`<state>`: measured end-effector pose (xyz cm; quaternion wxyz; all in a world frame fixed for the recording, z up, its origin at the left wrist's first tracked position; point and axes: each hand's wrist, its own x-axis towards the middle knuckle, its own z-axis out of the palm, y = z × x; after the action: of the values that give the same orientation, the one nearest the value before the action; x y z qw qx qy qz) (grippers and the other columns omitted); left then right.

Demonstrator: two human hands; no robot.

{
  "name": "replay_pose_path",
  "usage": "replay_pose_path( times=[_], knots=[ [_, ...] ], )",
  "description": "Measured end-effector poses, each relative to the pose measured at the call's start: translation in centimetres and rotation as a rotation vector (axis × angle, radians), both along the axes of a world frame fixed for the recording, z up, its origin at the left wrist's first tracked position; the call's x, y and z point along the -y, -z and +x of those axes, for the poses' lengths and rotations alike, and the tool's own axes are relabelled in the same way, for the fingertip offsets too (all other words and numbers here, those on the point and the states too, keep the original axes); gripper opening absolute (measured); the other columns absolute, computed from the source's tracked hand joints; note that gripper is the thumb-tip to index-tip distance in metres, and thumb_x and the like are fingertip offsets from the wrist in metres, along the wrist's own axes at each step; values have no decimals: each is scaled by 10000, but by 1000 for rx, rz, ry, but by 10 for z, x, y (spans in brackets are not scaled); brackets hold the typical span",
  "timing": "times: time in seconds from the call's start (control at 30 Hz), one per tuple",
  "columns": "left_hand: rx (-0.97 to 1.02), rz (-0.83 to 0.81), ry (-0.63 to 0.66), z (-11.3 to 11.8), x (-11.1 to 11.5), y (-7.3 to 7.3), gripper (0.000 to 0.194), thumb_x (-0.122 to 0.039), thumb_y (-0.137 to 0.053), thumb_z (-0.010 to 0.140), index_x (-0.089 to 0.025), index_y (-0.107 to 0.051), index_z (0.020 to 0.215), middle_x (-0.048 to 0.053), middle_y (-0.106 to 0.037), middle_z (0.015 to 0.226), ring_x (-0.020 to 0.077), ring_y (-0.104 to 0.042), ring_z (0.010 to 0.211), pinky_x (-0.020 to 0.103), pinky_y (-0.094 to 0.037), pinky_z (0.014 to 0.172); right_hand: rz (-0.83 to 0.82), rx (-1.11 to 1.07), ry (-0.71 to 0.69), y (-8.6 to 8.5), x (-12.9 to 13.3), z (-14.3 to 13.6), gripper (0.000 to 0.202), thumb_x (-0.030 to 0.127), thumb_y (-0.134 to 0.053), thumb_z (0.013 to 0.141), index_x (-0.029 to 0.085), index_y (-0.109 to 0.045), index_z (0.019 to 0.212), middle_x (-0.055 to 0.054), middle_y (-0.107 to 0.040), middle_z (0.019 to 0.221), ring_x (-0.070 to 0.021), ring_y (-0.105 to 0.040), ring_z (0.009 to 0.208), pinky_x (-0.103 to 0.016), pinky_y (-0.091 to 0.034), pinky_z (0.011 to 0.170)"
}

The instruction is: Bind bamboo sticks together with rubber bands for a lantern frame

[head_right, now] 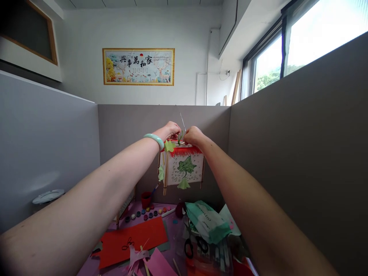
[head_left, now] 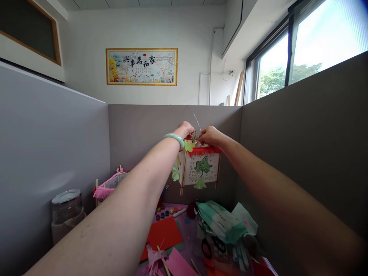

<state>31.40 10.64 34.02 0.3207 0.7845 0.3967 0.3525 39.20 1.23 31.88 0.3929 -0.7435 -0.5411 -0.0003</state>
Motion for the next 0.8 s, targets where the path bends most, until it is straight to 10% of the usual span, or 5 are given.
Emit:
replay_pose_path(
  times=[0.13, 0.43, 0.57, 0.8],
  knots=[
    [9, -63, -81, -5, -7, 6, 77, -58, -605, 694, -111, -550, 697, -15, -428, 475, 102, -434, 476, 254, -401, 514, 9, -31, -12, -1, 6, 4, 102, 41, -638, 635, 127, -637, 690, 55, -423, 415, -55, -336, 360, -202, -288, 372],
    [103, -205, 165, -53, 11, 15, 208, -86, -533, 762, -156, -447, 586, -25, -369, 450, 54, -315, 416, 202, -337, 442, 161, 110, 161, 17, 9, 20, 210, 315, -642, 715, 124, -638, 802, -35, -580, 597, -170, -571, 523, -277, -444, 534],
    [243, -282, 322, -99, 34, 14, 170, -80, -553, 746, -162, -448, 639, -10, -388, 478, 41, -278, 420, 190, -269, 403, 500, 231, 296, 35, 21, 14, 412, 373, -614, 741, 120, -585, 1064, -108, -656, 871, -248, -611, 841, -369, -462, 765],
    [398, -187, 213, -216, 120, 42, 209, -148, -651, 686, -156, -550, 870, 98, -619, 769, 36, -338, 446, 233, -355, 437, 681, 90, 99, 85, 64, -39, 326, 320, -553, 786, 113, -634, 1025, -102, -658, 867, -155, -567, 682, -311, -452, 711]
  ],
)
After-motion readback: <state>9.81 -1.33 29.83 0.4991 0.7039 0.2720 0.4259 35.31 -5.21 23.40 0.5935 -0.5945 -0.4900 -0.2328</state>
